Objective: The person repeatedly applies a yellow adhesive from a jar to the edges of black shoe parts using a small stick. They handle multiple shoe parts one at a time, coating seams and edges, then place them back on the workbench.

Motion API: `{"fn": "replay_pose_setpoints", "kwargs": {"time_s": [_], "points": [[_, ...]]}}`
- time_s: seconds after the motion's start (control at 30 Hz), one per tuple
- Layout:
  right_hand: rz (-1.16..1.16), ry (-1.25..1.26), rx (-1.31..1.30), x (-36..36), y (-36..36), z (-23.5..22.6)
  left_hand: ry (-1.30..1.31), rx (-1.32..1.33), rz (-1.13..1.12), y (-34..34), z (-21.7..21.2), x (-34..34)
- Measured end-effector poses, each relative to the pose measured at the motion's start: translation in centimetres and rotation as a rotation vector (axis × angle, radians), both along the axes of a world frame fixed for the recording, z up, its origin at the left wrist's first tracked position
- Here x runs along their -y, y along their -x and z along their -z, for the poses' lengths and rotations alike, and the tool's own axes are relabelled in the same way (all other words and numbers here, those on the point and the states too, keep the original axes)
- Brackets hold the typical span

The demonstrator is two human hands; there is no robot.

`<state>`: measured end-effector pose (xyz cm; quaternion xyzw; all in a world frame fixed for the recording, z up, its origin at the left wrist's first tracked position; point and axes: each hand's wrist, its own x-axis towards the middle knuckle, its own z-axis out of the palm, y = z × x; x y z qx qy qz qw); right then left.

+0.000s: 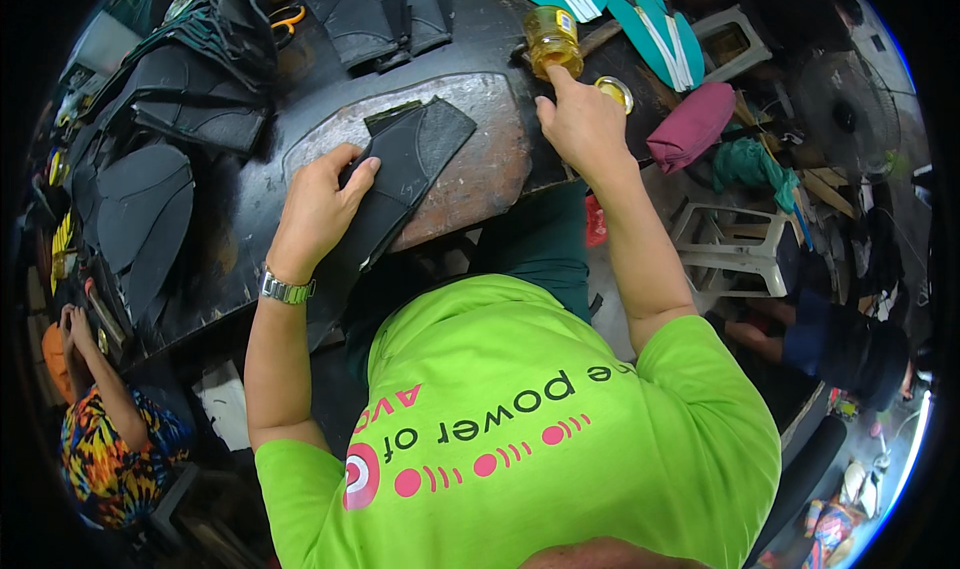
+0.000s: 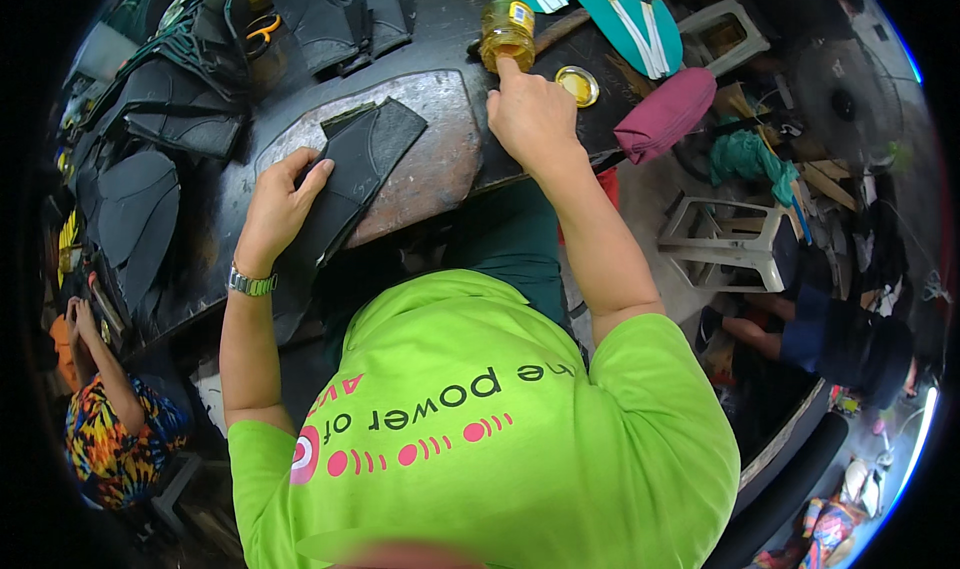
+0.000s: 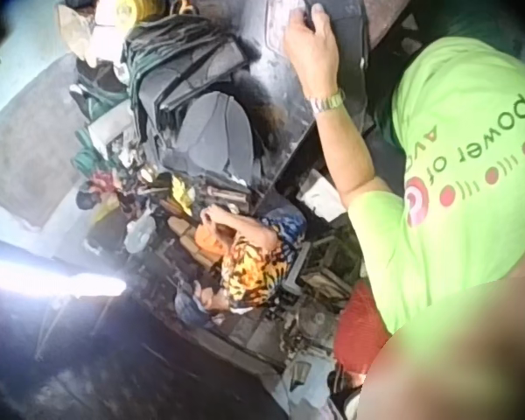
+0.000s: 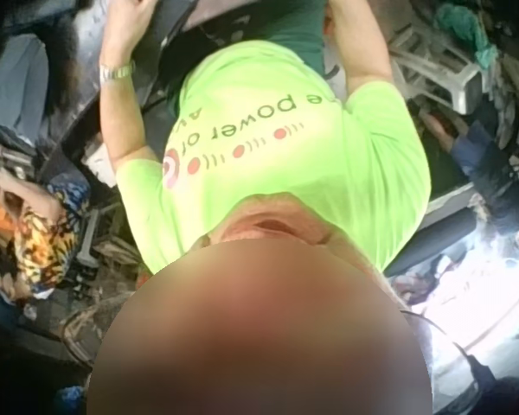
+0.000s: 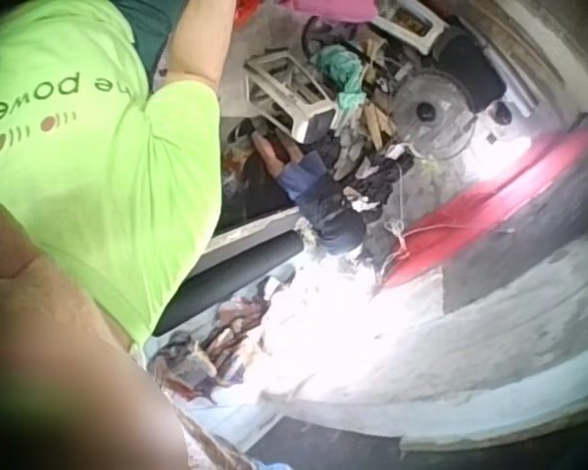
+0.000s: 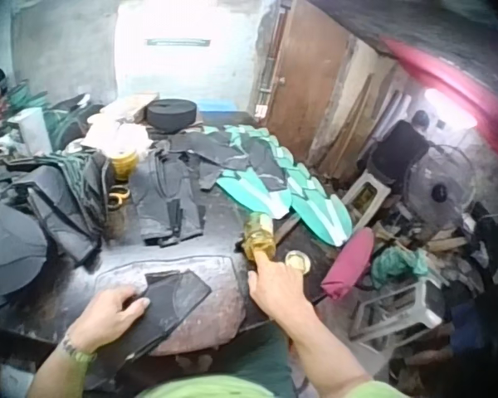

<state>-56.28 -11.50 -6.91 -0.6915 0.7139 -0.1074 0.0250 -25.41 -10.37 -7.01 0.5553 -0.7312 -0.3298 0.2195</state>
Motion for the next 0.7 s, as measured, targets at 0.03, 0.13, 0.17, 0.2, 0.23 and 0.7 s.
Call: {"fn": "replay_pose_setpoints", "kwargs": {"time_s": [0.03, 0.13, 0.17, 0.2, 0.23, 0.7], "points": [[0.011, -0.019, -0.007, -0.3, -0.2, -0.1, -0.025, -0.043, 0.0, -0.1, -0.1, -0.1], [-0.023, 0.136, 0.002, -1.9, -0.7, -0.4, -0.039, -0.006, -0.017, -0.1, -0.1, -0.4], [-0.083, 0.159, 0.046, -2.5, -0.7, -0.7, 0.003, 0.045, -0.005, 0.0, -0.1, -0.5], [-0.127, 0.152, 0.09, -3.2, -0.7, -0.9, 0.046, 0.101, 0.003, 0.1, 0.0, -0.6], [-0.176, 0.164, 0.131, -3.7, -1.0, -1.0, 0.092, 0.165, 0.007, 0.2, 0.0, -0.7], [-0.507, 0.322, 0.329, -0.5, -7.5, 3.7, 0.07, 0.175, -0.03, 0.4, -0.3, -0.8]]}}
